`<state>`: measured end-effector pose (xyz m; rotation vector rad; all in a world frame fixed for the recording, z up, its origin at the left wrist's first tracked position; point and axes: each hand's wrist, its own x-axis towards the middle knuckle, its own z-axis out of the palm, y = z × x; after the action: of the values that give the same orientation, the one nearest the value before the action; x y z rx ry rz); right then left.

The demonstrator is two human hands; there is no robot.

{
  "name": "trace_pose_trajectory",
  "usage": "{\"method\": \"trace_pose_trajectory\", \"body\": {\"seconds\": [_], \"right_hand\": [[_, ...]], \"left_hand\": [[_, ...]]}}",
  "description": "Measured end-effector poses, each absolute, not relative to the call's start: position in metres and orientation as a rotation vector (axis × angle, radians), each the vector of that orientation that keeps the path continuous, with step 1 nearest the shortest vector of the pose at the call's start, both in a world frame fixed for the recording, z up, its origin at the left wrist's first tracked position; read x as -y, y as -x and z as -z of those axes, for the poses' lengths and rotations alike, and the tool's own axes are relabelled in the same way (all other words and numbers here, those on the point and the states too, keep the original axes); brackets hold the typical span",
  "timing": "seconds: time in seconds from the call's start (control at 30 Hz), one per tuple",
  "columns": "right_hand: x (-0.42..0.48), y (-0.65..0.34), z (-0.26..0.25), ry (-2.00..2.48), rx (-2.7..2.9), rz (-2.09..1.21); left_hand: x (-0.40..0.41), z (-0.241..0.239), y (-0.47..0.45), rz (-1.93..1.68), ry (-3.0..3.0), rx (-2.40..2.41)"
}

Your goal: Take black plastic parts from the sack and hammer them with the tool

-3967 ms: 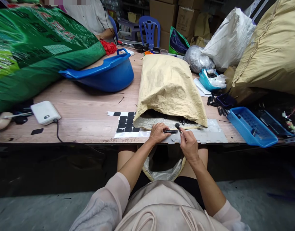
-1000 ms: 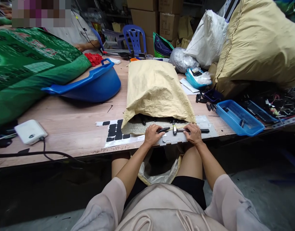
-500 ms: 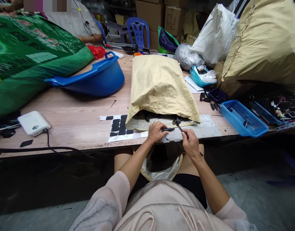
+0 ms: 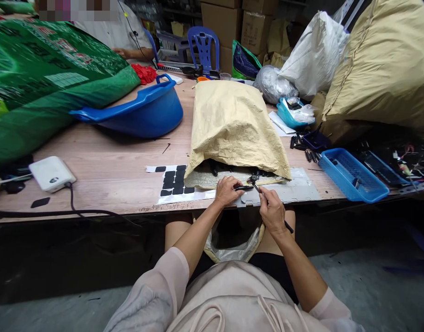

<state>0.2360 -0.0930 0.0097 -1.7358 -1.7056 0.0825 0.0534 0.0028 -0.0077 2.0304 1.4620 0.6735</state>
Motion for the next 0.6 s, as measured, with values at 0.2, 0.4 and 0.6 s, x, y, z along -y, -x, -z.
{"method": "trace_pose_trajectory", "body": {"seconds": [0.2,0.4,0.6], "right_hand": [[0.096,-0.229,-0.01,1.791,1.74,-0.061],[0.107,-0.227,0.002,1.8,1.713,-0.101],[0.098,-0.231,-0.014,1.763,1.655,-0.104]], "left_hand": [[-0.003,0.007,-0.054,-0.648,-2.032,-1.477],[-0.003,0.008,-0.055,-0.659,-2.048,-1.47],[-0.004,0.009,-0.054,-0.642,-2.035,-1.464]]}}
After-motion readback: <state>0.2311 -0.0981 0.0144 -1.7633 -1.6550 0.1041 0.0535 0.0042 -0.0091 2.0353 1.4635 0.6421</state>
